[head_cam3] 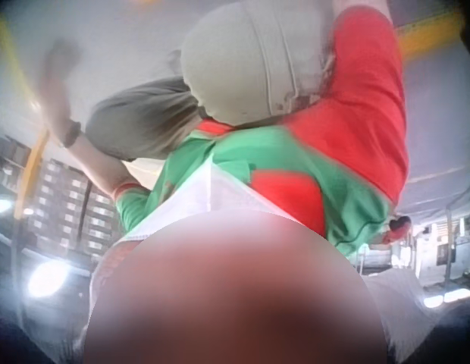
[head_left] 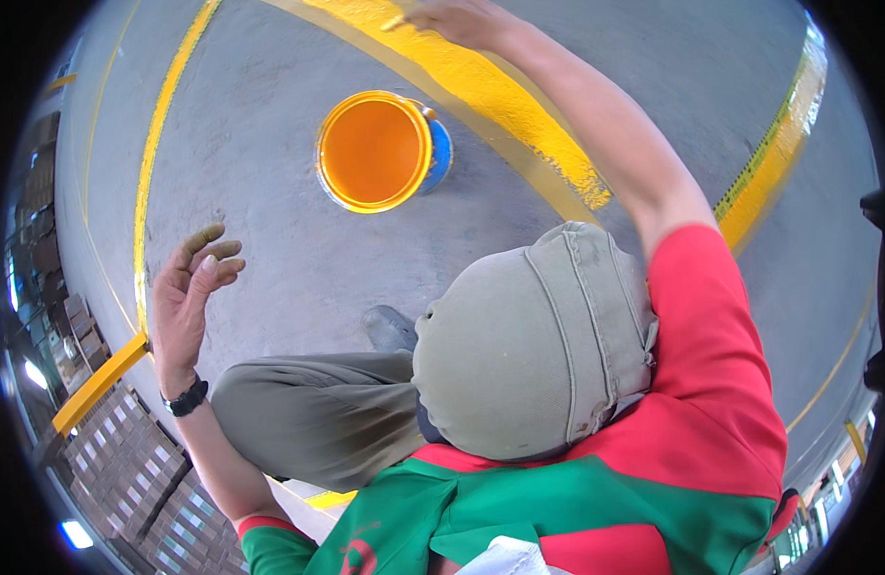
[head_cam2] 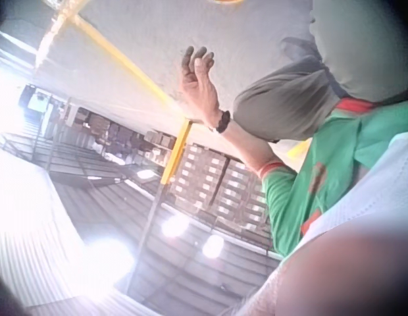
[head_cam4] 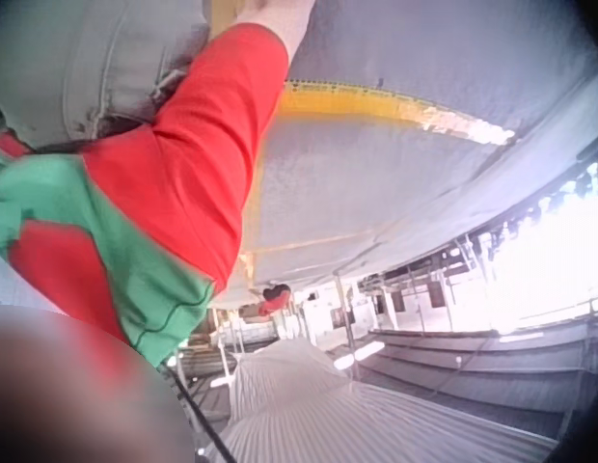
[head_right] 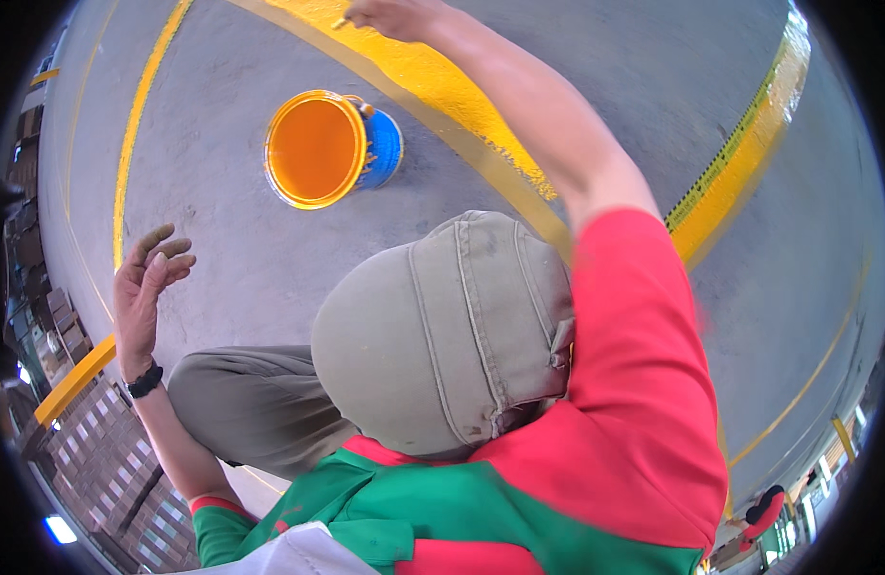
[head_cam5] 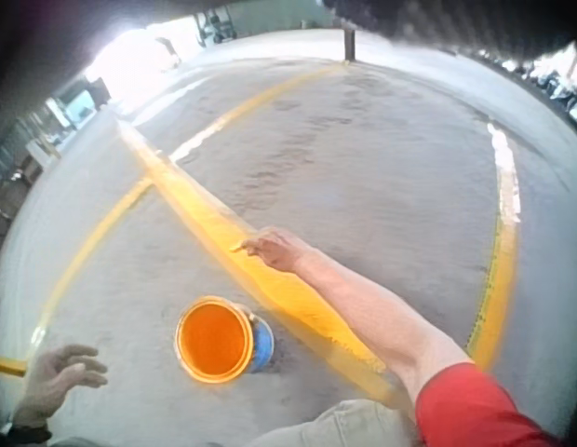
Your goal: The person paints yellow lines on a concrete floor using a paintbrush and a bucket of yellow paint. They repeatedly dip the brush into the paint and apply it along pre-marked tape lines, occasionally repositioning the paint bucket.
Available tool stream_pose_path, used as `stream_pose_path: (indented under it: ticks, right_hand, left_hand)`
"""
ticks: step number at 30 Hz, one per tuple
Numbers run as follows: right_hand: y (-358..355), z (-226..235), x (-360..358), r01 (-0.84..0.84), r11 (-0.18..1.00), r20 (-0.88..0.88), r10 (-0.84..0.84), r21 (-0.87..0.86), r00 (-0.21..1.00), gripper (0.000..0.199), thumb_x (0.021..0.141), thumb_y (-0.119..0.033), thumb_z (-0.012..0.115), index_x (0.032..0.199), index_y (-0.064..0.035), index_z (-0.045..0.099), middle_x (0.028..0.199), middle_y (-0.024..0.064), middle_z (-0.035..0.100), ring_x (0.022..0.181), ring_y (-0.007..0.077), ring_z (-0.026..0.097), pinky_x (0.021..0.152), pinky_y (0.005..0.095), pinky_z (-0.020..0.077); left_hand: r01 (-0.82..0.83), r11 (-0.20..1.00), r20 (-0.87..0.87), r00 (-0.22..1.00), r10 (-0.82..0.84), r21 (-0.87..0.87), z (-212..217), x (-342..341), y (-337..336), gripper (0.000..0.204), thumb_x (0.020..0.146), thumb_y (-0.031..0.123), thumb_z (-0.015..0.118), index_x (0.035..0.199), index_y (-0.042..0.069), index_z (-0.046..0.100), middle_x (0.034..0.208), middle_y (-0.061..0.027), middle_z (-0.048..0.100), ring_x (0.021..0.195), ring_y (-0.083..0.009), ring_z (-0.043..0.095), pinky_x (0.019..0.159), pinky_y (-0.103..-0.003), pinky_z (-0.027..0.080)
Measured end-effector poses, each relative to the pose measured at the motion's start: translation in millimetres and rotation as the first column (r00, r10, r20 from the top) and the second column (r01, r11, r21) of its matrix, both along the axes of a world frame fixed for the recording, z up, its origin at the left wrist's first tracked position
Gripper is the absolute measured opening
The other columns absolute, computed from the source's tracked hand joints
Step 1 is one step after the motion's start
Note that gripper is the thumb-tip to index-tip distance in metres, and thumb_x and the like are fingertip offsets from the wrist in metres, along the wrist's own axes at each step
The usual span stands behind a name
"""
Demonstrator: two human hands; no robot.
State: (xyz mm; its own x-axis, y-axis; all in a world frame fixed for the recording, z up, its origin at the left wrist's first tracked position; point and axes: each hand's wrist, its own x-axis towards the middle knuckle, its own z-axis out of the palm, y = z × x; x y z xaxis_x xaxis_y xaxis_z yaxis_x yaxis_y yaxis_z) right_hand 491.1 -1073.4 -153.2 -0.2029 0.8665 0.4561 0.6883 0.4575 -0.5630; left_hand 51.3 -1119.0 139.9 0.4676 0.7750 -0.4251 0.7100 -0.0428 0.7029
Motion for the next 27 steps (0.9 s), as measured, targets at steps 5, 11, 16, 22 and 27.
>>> stream_pose_path:
  ticks: [5,11,16,22,27]
  right_hand:
    - [124.3,-74.9,-24.3,0.085,0.996,0.277,-0.083,0.004,0.957,0.031,0.092,-0.012,0.052,0.117,-0.0133,0.07,0.104,0.0117,0.074,0.099,0.0322,0.069,0.087,0.0423,0.0534]
    - [58.4,-78.0,2.8,-0.002,0.977,0.191,0.044,-0.213,0.981,0.031,0.092,-0.015,0.054,0.119,-0.0135,0.07,0.106,0.0129,0.074,0.097,0.0353,0.068,0.087,0.044,0.0538]
    - [-76.5,-10.5,4.9,0.047,0.944,0.22,0.028,-0.328,0.975,0.033,0.09,0.0,0.054,0.118,-0.0072,0.069,0.093,0.0155,0.073,0.091,0.0357,0.067,0.087,0.0452,0.053]
    - [-247.4,25.5,20.3,0.082,0.871,0.183,0.009,-0.485,0.983,0.029,0.091,-0.005,0.058,0.117,-0.0119,0.069,0.104,0.0147,0.071,0.1,0.0356,0.065,0.087,0.0448,0.053]
    - [-387.3,48.8,11.4,0.221,0.79,0.248,-0.091,-0.572,0.965,0.036,0.087,0.002,0.056,0.117,-0.0139,0.066,0.097,0.0127,0.068,0.096,0.0353,0.065,0.082,0.0446,0.0528]
  left_hand:
    - [-0.049,0.999,0.008,0.999,0.049,0.009,-2.0,-10.5,2.0,0.045,0.102,0.026,0.061,0.134,-0.005,0.055,0.113,-0.0169,0.071,0.1,-0.0195,0.07,0.091,-0.032,0.056]
    - [-0.059,0.998,-0.025,0.998,0.059,-0.007,-5.7,-15.7,3.2,0.046,0.102,0.027,0.06,0.135,-0.005,0.055,0.114,-0.017,0.07,0.101,-0.0193,0.07,0.091,-0.032,0.056]
    - [-0.003,1.0,-0.037,0.999,0.002,-0.028,-11.7,2.6,12.9,0.048,0.103,0.03,0.058,0.137,-0.004,0.054,0.115,-0.017,0.07,0.101,-0.0197,0.071,0.092,-0.031,0.056]
    - [0.095,0.993,-0.04,0.994,-0.097,-0.064,-32.9,29.3,19.0,0.049,0.103,0.033,0.058,0.139,0.001,0.054,0.118,-0.0158,0.069,0.101,-0.017,0.07,0.09,-0.03,0.057]
    - [0.128,0.989,-0.056,0.99,-0.132,-0.07,-48.7,43.0,29.2,0.047,0.104,0.032,0.056,0.141,0.002,0.053,0.12,-0.016,0.068,0.1,-0.0166,0.07,0.089,-0.029,0.057]
